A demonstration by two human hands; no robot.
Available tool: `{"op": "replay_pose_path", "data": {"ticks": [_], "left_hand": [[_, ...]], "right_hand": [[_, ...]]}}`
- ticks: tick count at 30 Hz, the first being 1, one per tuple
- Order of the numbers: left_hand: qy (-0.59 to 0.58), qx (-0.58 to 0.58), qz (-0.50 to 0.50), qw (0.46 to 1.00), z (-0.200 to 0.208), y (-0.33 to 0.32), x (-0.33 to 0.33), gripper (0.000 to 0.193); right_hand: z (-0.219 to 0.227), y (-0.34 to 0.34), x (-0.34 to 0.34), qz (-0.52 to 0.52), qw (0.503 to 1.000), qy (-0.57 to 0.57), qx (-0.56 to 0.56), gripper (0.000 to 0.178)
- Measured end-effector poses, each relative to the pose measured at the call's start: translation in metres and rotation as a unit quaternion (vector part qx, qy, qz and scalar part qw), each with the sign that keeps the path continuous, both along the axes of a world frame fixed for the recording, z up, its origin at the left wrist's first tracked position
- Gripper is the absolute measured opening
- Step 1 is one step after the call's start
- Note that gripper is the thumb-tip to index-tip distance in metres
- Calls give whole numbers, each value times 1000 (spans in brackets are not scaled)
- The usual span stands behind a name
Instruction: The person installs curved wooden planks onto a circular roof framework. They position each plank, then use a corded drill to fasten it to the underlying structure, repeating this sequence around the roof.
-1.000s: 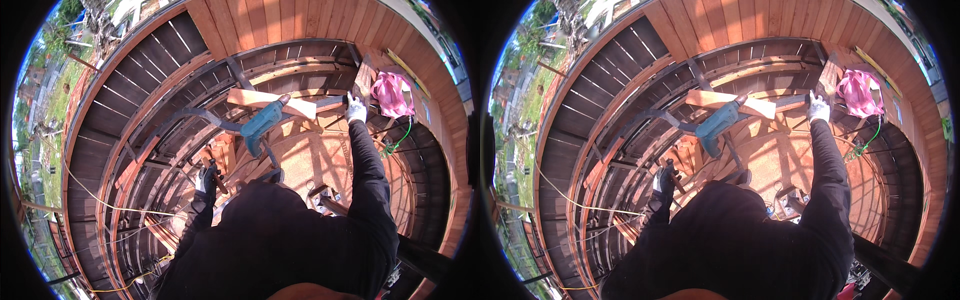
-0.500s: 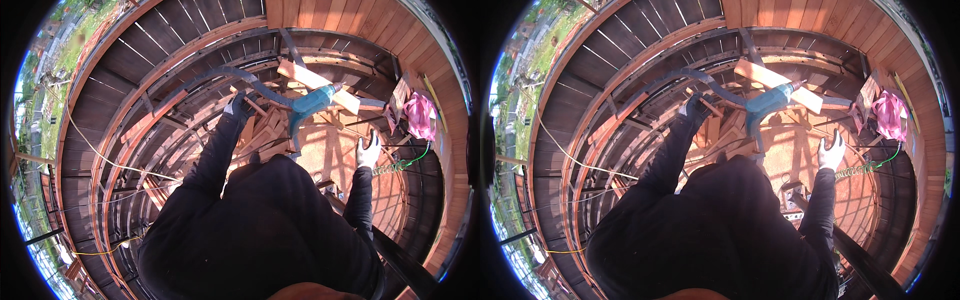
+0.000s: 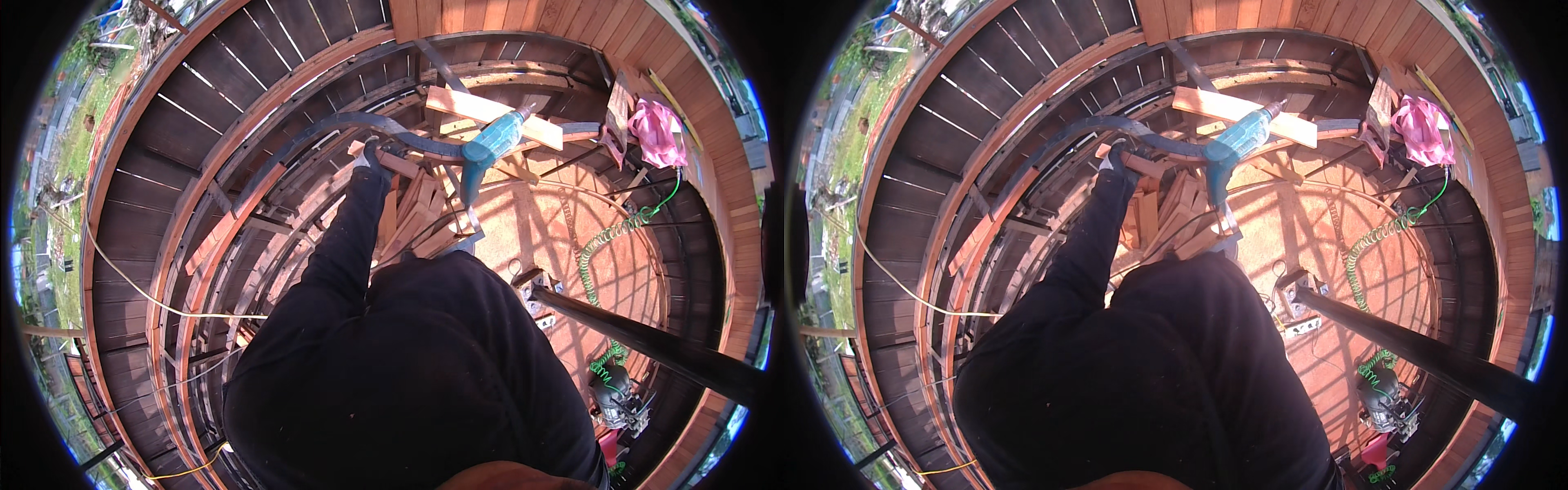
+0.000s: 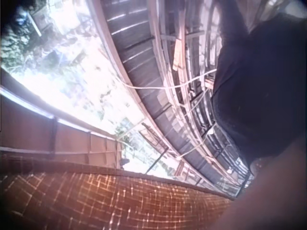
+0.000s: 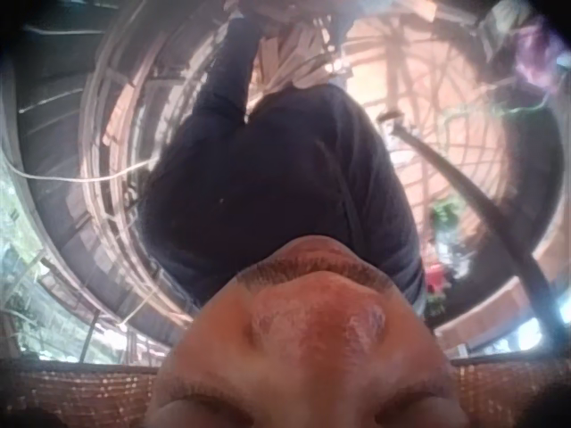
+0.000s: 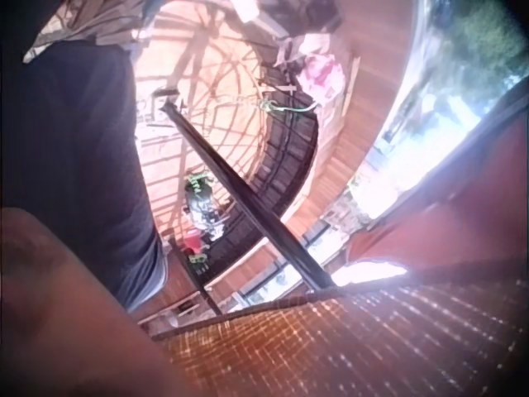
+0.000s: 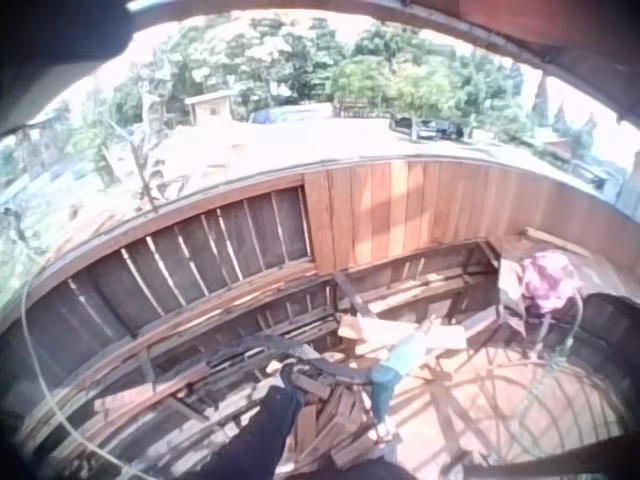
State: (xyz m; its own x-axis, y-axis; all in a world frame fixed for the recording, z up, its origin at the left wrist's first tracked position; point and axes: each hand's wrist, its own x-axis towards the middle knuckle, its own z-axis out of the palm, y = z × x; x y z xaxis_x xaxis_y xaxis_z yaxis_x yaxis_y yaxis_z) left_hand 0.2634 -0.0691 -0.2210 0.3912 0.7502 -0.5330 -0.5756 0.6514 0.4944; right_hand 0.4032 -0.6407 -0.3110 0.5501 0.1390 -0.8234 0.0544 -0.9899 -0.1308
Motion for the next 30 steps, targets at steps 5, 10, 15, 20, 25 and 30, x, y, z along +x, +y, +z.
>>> {"op": "replay_pose_path", "data": {"ticks": [5,10,15,20,25,30], "left_hand": [[-220,-52,-15,974,-7,23,8,30],[-177,-55,-22,982,5,14,20,34],[-104,-41,2,994,13,5,15,33],[-93,-27,15,995,13,12,8,28],[-89,72,-5,993,10,6,15,31],[-116,37,-8,993,-5,-3,25,30]], "right_hand": [[-1,8,-5,-30,999,-3,14,58],[1,12,-9,-41,999,-2,17,58],[-1,14,-12,-48,999,1,19,58],[-1,16,-16,-53,998,4,19,58],[-1,15,-17,-61,998,4,19,58],[-2,10,-20,-65,998,4,15,58]]}}
